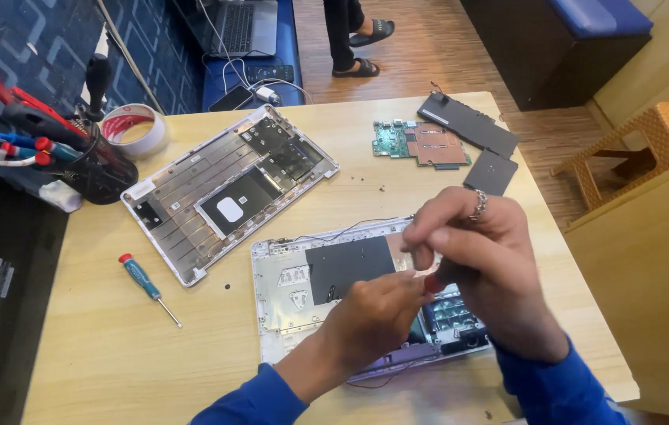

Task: Disassembling a laptop to remove the battery and motherboard, including cleaning internal components with a brush.

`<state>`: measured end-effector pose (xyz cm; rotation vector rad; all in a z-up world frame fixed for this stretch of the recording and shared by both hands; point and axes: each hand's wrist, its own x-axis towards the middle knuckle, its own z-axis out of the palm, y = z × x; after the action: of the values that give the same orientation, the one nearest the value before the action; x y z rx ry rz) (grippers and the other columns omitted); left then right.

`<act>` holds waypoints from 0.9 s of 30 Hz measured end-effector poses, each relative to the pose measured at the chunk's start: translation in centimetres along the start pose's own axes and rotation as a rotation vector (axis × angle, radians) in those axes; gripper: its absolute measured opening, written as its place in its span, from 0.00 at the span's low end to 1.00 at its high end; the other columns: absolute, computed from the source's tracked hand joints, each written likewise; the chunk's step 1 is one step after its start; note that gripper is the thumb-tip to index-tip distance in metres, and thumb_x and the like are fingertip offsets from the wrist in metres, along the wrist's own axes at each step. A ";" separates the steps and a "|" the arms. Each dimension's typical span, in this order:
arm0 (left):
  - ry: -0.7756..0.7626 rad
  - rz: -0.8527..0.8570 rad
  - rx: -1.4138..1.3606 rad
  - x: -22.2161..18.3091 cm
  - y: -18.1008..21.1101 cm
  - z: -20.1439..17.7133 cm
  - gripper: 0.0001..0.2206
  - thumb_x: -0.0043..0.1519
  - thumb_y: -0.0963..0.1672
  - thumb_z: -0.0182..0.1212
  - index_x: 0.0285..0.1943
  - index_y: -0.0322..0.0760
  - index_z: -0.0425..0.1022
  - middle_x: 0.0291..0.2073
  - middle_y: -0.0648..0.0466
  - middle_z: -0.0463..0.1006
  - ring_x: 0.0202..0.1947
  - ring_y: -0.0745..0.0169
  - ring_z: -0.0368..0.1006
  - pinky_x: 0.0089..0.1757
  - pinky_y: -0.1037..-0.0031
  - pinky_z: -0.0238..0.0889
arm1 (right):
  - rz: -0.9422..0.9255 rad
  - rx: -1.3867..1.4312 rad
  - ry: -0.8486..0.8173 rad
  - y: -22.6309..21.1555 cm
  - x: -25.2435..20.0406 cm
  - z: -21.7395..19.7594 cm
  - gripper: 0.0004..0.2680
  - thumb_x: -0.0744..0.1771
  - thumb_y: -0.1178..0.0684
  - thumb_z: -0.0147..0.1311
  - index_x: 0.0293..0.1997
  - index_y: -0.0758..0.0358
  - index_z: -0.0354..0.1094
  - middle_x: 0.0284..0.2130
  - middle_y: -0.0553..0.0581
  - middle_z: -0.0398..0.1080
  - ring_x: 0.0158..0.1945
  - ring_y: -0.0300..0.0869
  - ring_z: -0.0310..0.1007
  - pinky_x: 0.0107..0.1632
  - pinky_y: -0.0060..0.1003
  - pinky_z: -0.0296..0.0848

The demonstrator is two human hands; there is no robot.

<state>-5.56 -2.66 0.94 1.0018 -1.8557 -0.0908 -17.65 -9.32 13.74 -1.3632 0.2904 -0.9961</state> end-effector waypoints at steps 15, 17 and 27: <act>-0.193 -0.081 -0.092 -0.2 -1.1 -0.7 0.08 0.71 0.39 0.49 0.52 0.37 0.74 0.35 0.52 0.81 0.34 0.42 0.73 0.54 0.55 0.66 | -0.136 -0.050 0.304 2.8 -2.4 1.5 0.06 0.69 0.54 0.52 0.34 0.65 0.67 0.14 0.49 0.50 0.18 0.35 0.50 0.23 0.29 0.54; -0.175 -0.050 -0.046 0.0 -0.7 -0.8 0.09 0.70 0.37 0.50 0.54 0.39 0.76 0.34 0.54 0.82 0.31 0.50 0.72 0.53 0.60 0.64 | -0.252 -0.131 0.565 3.2 -2.9 2.8 0.06 0.69 0.56 0.50 0.34 0.65 0.65 0.14 0.50 0.50 0.17 0.35 0.50 0.22 0.30 0.56; -0.264 -0.010 0.393 1.0 -2.9 -8.7 0.04 0.65 0.43 0.64 0.40 0.38 0.79 0.37 0.51 0.81 0.37 0.54 0.74 0.44 0.62 0.63 | -0.153 -0.698 0.533 6.7 -7.5 1.6 0.02 0.69 0.57 0.49 0.41 0.59 0.68 0.37 0.56 0.67 0.42 0.41 0.65 0.50 0.37 0.63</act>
<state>2.83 -2.22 4.74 1.3182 -2.1603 0.1494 -18.03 -3.48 5.40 -1.7318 1.0191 -1.4615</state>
